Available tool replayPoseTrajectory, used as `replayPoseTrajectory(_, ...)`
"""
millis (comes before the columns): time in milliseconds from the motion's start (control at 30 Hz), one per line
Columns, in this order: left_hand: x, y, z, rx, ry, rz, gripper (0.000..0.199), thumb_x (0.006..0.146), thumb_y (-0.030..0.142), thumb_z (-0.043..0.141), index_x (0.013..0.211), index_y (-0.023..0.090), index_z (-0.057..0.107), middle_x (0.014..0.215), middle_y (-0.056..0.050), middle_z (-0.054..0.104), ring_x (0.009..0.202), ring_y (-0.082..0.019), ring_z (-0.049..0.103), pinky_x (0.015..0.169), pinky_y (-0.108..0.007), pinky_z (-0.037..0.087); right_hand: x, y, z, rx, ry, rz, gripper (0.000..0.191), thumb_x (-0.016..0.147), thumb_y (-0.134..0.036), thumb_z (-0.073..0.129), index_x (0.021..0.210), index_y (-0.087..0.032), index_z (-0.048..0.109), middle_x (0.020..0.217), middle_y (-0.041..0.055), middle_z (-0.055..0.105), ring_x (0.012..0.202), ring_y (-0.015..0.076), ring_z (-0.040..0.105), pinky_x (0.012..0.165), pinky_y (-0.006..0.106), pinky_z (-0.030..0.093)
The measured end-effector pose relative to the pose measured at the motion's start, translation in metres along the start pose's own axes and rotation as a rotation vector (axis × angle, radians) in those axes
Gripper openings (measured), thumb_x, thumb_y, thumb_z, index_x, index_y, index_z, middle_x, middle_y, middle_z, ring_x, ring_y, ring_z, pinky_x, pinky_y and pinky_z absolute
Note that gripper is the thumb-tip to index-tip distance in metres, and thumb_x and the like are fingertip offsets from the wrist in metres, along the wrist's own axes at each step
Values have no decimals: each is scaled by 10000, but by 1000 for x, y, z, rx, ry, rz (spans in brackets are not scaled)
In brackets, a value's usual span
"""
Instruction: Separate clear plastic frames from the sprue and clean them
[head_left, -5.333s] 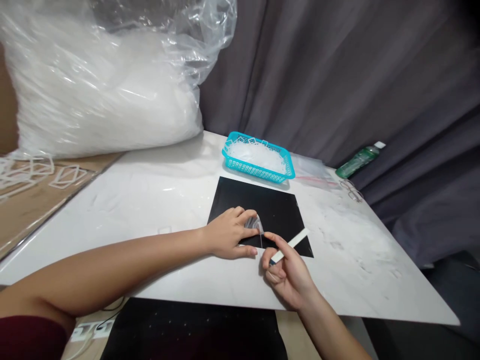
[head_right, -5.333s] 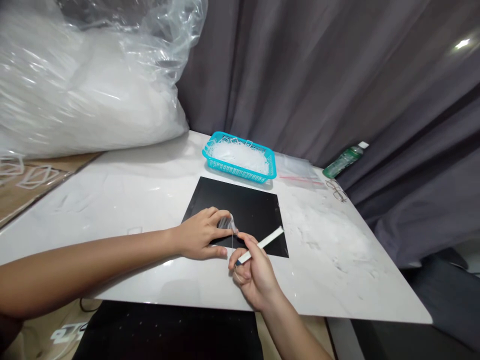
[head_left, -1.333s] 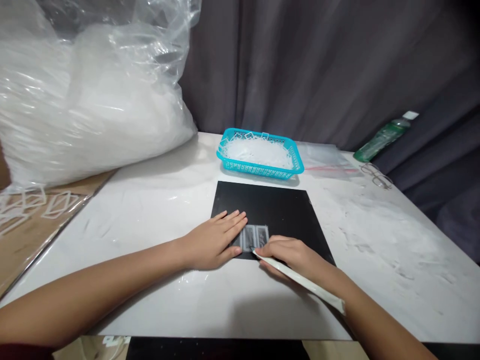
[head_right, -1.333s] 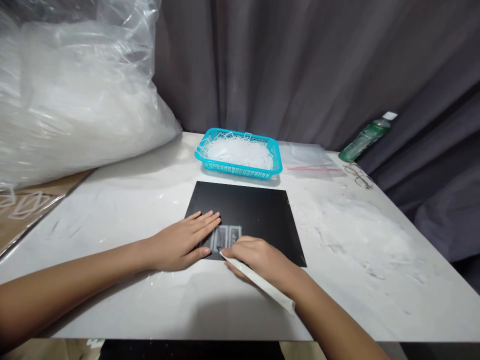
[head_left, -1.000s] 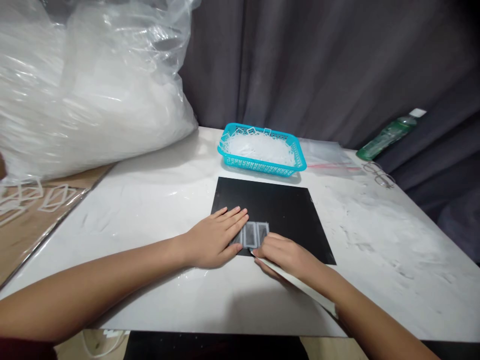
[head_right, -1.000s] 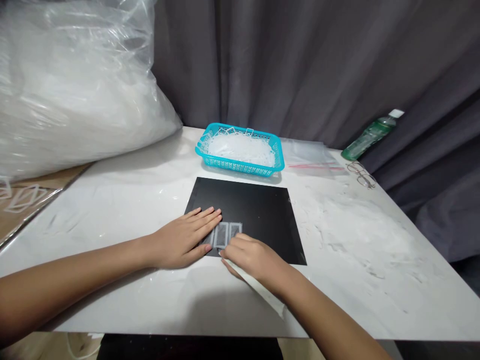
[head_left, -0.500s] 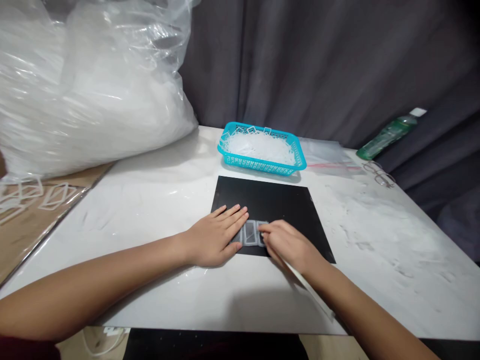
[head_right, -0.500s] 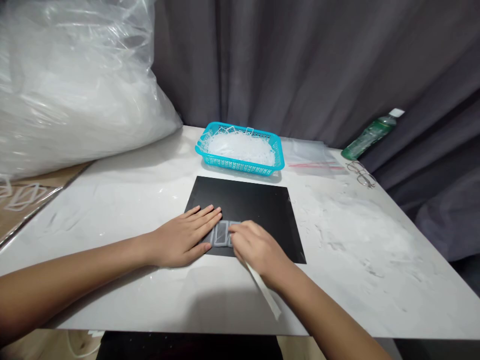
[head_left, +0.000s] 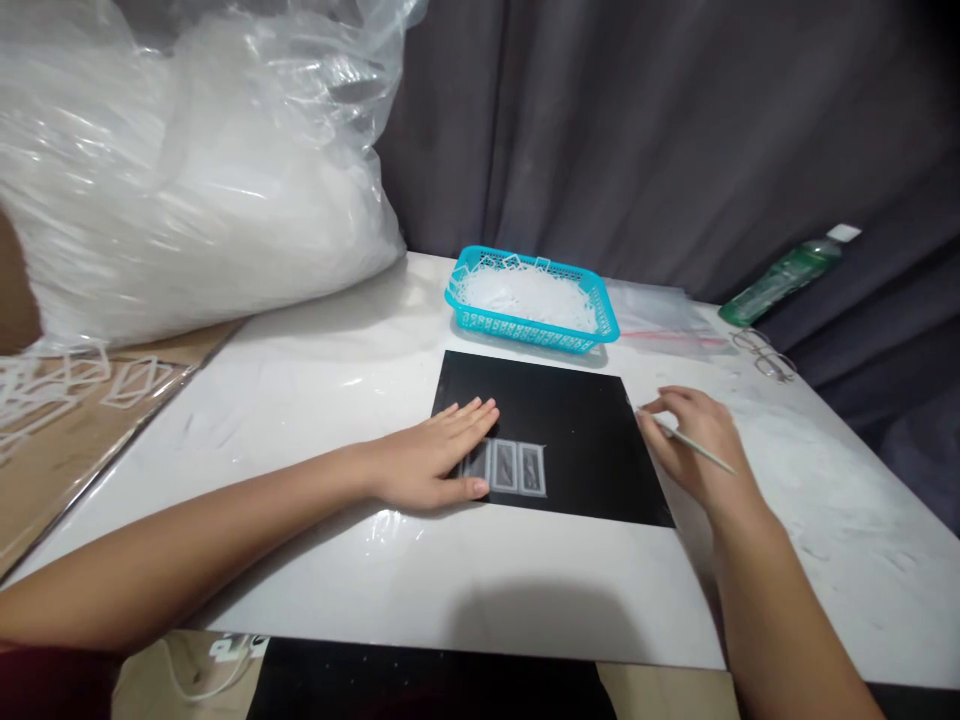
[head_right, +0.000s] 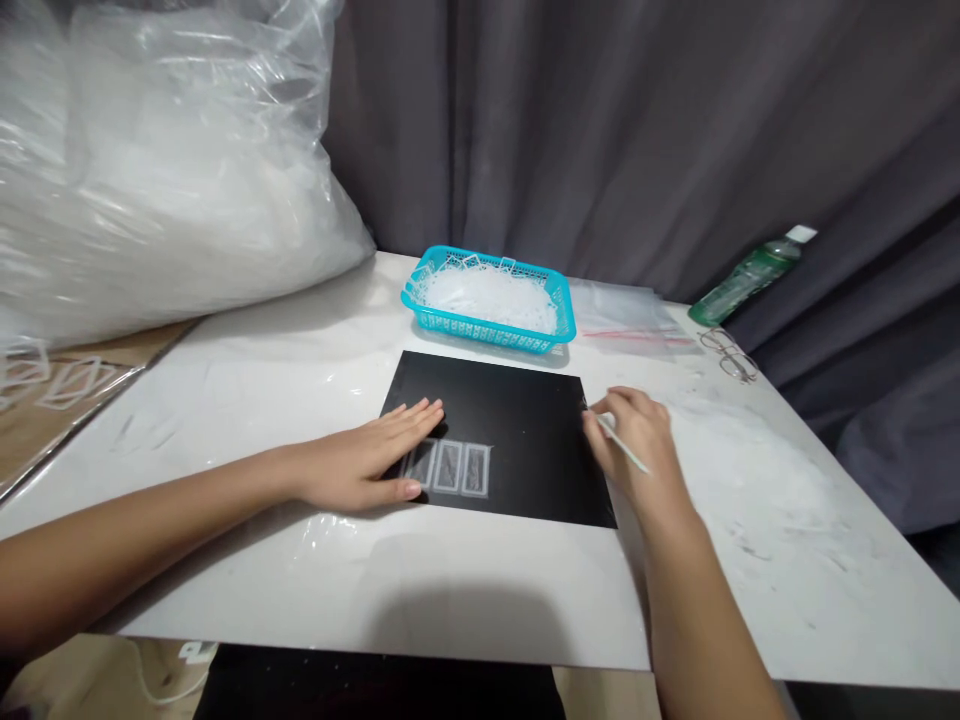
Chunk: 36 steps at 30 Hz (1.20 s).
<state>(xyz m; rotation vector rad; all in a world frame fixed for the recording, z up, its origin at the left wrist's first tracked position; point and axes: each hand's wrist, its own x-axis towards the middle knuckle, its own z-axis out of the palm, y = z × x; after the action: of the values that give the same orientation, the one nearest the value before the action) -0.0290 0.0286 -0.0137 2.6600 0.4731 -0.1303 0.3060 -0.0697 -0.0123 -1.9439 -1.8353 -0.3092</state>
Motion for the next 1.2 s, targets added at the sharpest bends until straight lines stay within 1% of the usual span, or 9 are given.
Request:
replayPoseTrajectory(67,-3,-6,-8,-9,-32,-12,830,919,560,367,1509,100,7,1561,-141,-20,1450,-283,-17,1184,-464,65,-6,-44,1,258,-93,-30,151,852,-327,544,817,-207,629,1088,114,657,998,266,621,848,432,482)
replayPoseTrajectory(167,-6,-12,-13,-13,-92,-39,810,915,512,400,1511,115,22,1559,-133,-26,1446,-287,-23,1180,-482,44,-18,-105,4,579,-398,-242,100,882,-235,531,871,-222,629,1161,68,661,1079,206,601,904,368,480)
replayPoseTrajectory(233,-6,-13,-11,-18,-107,-51,798,917,499,395,1510,116,23,1558,-131,-24,1445,-285,-19,1180,-483,44,-23,-129,9,635,-463,-368,87,873,-200,538,890,-206,624,1140,73,680,1081,206,602,904,366,484)
replayPoseTrajectory(300,-5,-12,-9,-14,-104,-57,788,917,489,393,1510,114,34,1559,-127,-14,1444,-285,-16,1180,-487,40,-26,-138,14,627,-463,-423,79,861,-178,544,888,-192,617,1092,82,703,1048,213,619,879,372,496)
replayPoseTrajectory(700,-4,-10,-7,-7,-106,-78,788,905,486,396,1507,91,76,1559,-126,5,1446,-278,-14,1180,-485,43,-27,-134,21,531,-375,-503,87,848,-151,539,866,-200,608,994,68,734,993,230,646,829,390,507)
replayPoseTrajectory(933,-3,-9,-7,-14,-97,-78,795,887,477,423,1507,99,99,1557,-128,26,1443,-288,3,1180,-487,51,-29,-133,24,476,-248,-566,137,858,-85,477,858,-203,547,957,79,724,904,208,671,775,358,519)
replayPoseTrajectory(1000,-2,-8,-9,0,-117,-86,803,887,474,420,1505,82,90,1555,-135,14,1444,-284,-10,1179,-492,50,-27,-128,23,455,-218,-512,139,873,-93,462,895,-205,542,995,99,709,928,208,664,801,356,518)
replayPoseTrajectory(1067,-2,-7,-9,9,-130,-91,806,885,467,420,1504,74,87,1555,-136,5,1444,-283,-17,1179,-493,48,-22,-114,21,398,-144,-376,119,889,-130,457,926,-208,539,1057,118,685,974,216,653,835,363,513)
replayPoseTrajectory(1200,-2,-8,-9,-24,-111,-86,797,873,457,437,1508,108,105,1559,-118,27,1442,-288,0,1182,-486,54,-5,-49,9,141,180,24,78,893,-238,459,924,-215,527,1104,130,676,984,258,662,813,379,507)
